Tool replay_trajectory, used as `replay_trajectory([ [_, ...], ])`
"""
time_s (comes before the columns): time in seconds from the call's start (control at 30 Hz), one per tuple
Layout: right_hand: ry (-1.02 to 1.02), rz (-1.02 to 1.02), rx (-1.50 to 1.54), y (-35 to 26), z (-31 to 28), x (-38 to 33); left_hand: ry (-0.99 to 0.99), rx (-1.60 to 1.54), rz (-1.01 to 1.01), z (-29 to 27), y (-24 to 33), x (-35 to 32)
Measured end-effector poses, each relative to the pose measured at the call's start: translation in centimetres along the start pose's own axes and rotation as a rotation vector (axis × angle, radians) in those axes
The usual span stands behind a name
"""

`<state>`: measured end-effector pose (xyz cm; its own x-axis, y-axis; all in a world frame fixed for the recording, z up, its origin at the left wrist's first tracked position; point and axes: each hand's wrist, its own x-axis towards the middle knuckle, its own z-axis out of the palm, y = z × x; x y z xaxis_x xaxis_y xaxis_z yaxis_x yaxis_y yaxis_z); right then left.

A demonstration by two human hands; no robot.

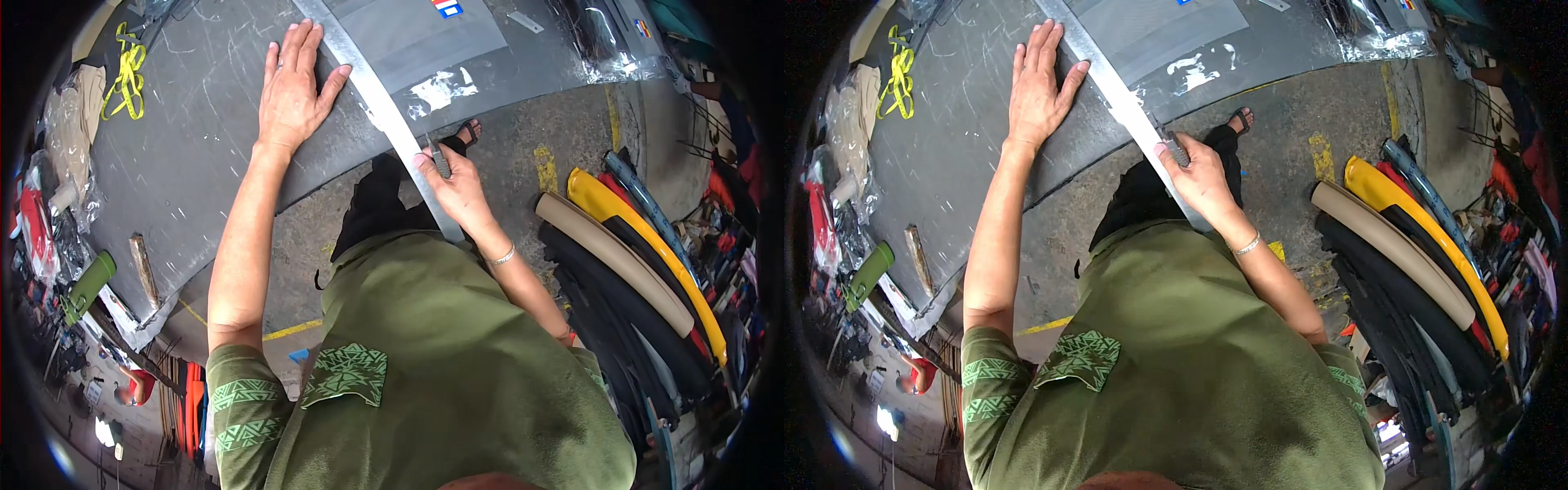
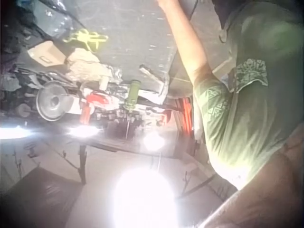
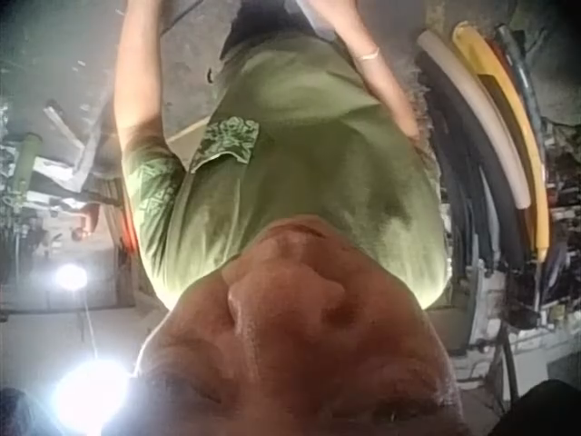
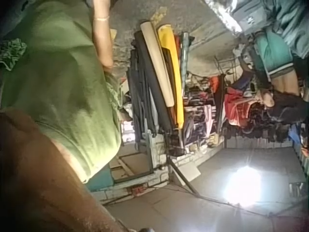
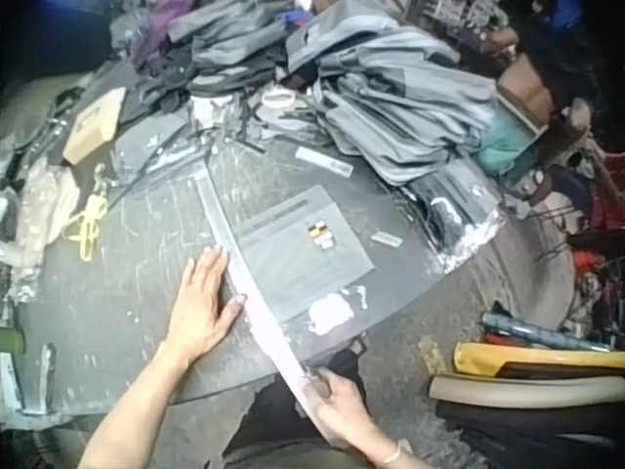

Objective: Cutting pieces of grey fabric using a metal ruler and a utility knife on a workbench.

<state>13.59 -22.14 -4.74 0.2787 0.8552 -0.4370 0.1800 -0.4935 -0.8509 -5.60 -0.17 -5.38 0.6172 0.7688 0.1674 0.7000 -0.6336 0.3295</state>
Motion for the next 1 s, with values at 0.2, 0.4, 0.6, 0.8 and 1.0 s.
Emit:
replay_trajectory([
  [0.2, 0.024, 0.116, 0.141, -0.6, 0.0, 0.8, 0.042, 0.029, -0.003, 0.1, 0.0, 0.0],
  [0.4, 0.000, 0.132, 0.282, -1.0, 0.2, 1.0, 0.038, -0.003, -0.017, -0.4, 0.2, 0.3],
  [0.6, 0.055, 0.100, 0.344, -0.9, 0.9, 1.1, 0.047, 0.025, 0.066, -0.2, -0.7, 0.5],
  [0.8, 0.085, 0.056, 0.262, -0.4, 1.8, 1.2, 0.041, -0.027, 0.082, -0.2, -1.1, 0.7],
  [1.0, 0.067, 0.083, 0.275, -0.5, 1.5, 1.4, 0.050, -0.001, 0.080, -0.3, -1.1, 0.7],
])
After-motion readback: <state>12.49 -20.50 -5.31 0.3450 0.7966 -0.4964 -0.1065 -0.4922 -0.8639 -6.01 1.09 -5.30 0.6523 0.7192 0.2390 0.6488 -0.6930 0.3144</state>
